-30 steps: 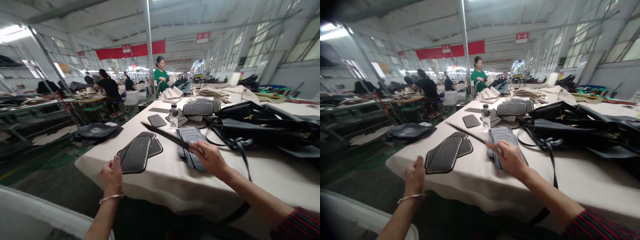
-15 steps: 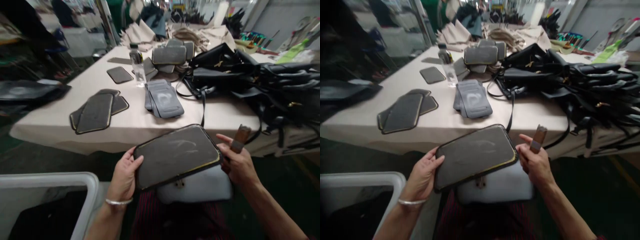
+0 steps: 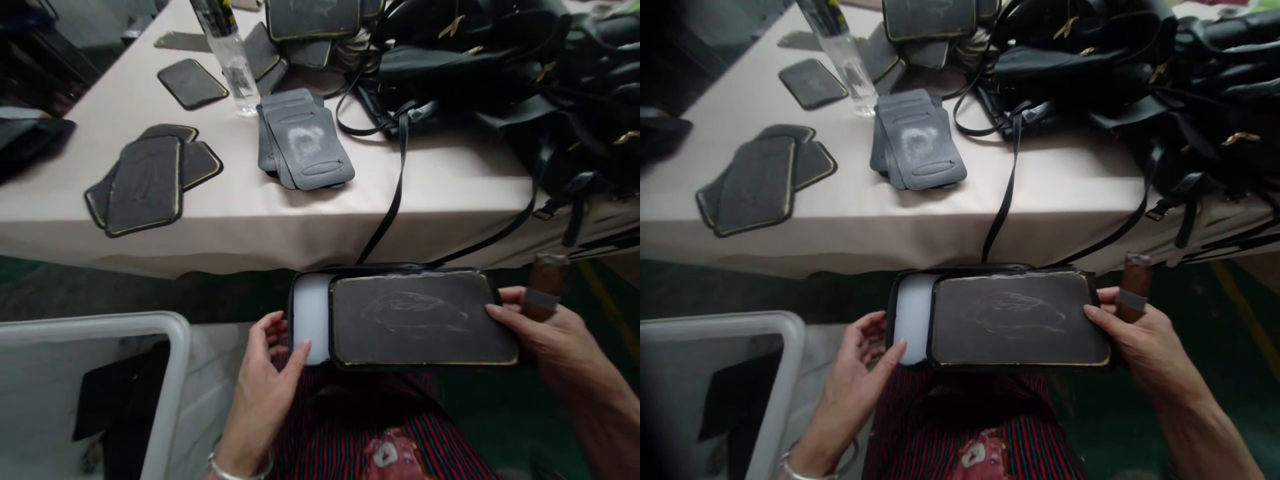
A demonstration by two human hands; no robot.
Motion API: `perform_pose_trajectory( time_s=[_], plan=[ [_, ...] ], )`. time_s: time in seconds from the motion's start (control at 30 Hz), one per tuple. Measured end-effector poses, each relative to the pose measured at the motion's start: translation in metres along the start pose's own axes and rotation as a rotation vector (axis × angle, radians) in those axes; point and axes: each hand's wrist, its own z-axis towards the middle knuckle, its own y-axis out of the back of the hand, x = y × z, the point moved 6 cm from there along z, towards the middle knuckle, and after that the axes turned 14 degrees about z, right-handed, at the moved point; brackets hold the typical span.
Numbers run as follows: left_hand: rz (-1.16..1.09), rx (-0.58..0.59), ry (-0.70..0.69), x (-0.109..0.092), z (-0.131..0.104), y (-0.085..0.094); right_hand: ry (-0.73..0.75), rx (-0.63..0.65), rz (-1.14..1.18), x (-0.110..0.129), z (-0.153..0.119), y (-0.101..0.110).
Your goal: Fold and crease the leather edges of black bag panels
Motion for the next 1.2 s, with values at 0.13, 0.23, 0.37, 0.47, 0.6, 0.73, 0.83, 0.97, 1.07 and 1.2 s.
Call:
perform_pose_trajectory(
  time_s=[0.13,0.23,0.37,0.47,0.6,0.73,0.83,0.97,1.07,1.2],
  plan=[
    [-0.088,-0.049,0.079,0.004,-0.023,-0.014,0.037,-0.063,0.071,0.001,-0.007,-0.009],
    [-0.148,-0.095,0.108,0.0,-0.026,-0.014,0.18,-0.032,-0.025,0.013,-0.016,-0.03],
    [-0.184,-0.09,0.137,-0.004,-0.028,-0.011,0.299,-0.003,-0.156,0.014,-0.016,-0.031],
    [-0.173,-0.096,0.146,-0.006,-0.03,-0.011,0.324,0.109,-0.217,0.005,-0.005,-0.028],
    [-0.106,-0.143,0.13,-0.006,-0.03,-0.013,0.321,0.145,-0.233,-0.002,0.0,-0.036],
    [-0.068,-0.236,0.115,-0.005,-0.027,-0.012,0.35,0.148,-0.257,0.004,-0.006,-0.049],
    [-0.002,-0.24,0.11,-0.009,-0.026,-0.009,0.384,0.198,-0.407,0.009,-0.009,-0.053],
    [0.249,-0.227,-0.032,-0.026,-0.024,-0.004,0.526,0.151,-0.714,0.018,-0.014,-0.063],
    [0.438,-0.253,-0.182,-0.04,-0.025,-0.004,0.797,0.199,-0.834,0.029,-0.033,-0.095],
    [0.649,-0.208,-0.272,-0.049,-0.027,-0.014,1.158,0.798,-0.785,0.032,-0.073,-0.168]
  ],
)
